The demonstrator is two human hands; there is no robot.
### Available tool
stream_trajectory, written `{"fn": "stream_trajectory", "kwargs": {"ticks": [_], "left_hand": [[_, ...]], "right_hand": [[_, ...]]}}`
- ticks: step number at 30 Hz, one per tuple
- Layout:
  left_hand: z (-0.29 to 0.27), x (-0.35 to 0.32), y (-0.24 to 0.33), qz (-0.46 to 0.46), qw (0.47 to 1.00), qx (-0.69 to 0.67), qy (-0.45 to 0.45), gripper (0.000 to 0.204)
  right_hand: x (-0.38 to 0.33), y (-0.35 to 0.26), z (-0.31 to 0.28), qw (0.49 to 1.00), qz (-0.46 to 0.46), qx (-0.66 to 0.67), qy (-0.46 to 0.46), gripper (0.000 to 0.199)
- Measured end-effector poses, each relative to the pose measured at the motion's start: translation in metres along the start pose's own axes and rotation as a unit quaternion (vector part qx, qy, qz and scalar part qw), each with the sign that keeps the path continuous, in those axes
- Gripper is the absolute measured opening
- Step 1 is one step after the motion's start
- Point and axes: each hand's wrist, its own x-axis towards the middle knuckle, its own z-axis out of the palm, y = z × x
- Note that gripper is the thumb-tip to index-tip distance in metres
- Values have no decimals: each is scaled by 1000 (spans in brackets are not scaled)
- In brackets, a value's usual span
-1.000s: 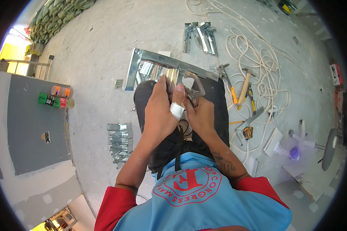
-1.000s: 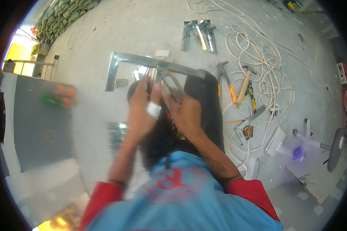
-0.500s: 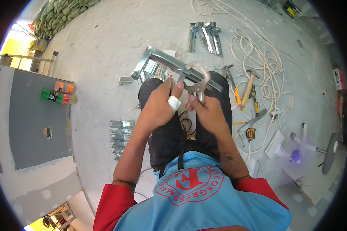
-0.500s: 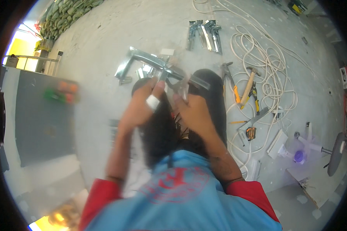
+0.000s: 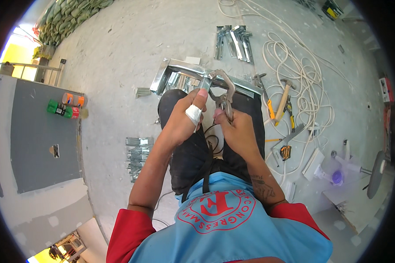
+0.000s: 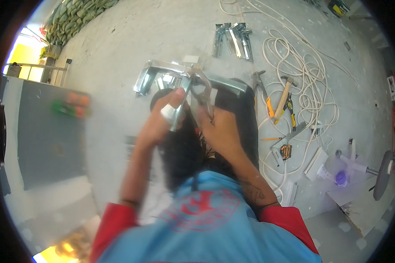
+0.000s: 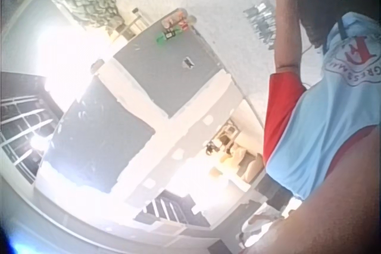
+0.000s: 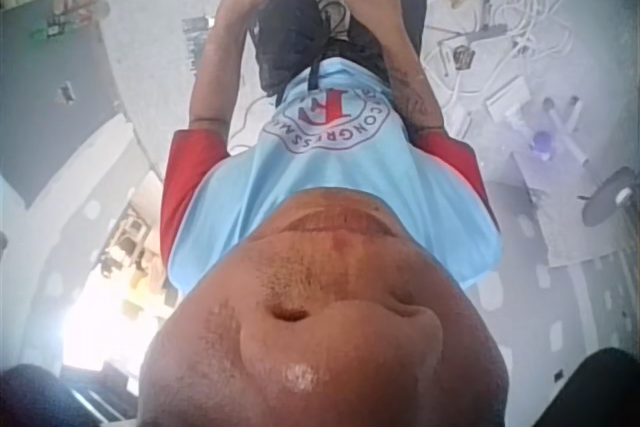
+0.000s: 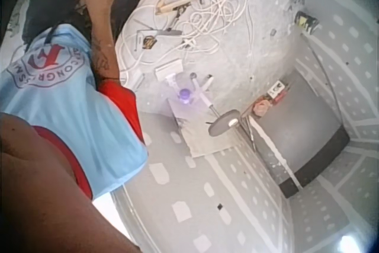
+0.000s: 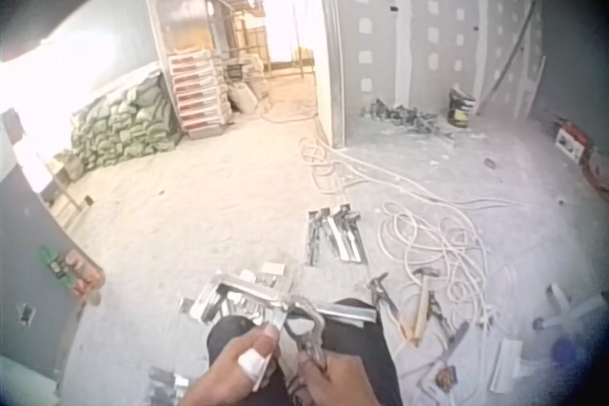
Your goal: Assembling and riveting metal brackets on a construction site.
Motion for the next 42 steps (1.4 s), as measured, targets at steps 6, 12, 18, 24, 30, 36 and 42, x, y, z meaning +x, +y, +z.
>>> {"fn": "stream_trajectory", "kwargs": {"ticks": [6,12,18,24,30,36,42], "left_hand": [[4,-2,-9,88,994,45,44,51],[12,-10,-6,145,980,119,68,59],[14,-14,-7,165,975,130,66,61],[17,-20,-4,160,974,142,69,63],[13,-24,-2,163,973,158,48,63],[13,-21,-14,212,956,188,75,64],[9,-19,-21,251,944,197,78,66]], "right_hand": [[-3,1,9,999,4,42,26,37],[6,42,12,983,-4,179,-27,34],[3,38,8,938,32,314,-142,29],[-5,37,15,941,19,326,-91,33],[-7,40,18,960,14,273,-66,38],[-9,38,20,984,50,172,-21,41],[-7,40,22,996,44,76,26,40]]}}
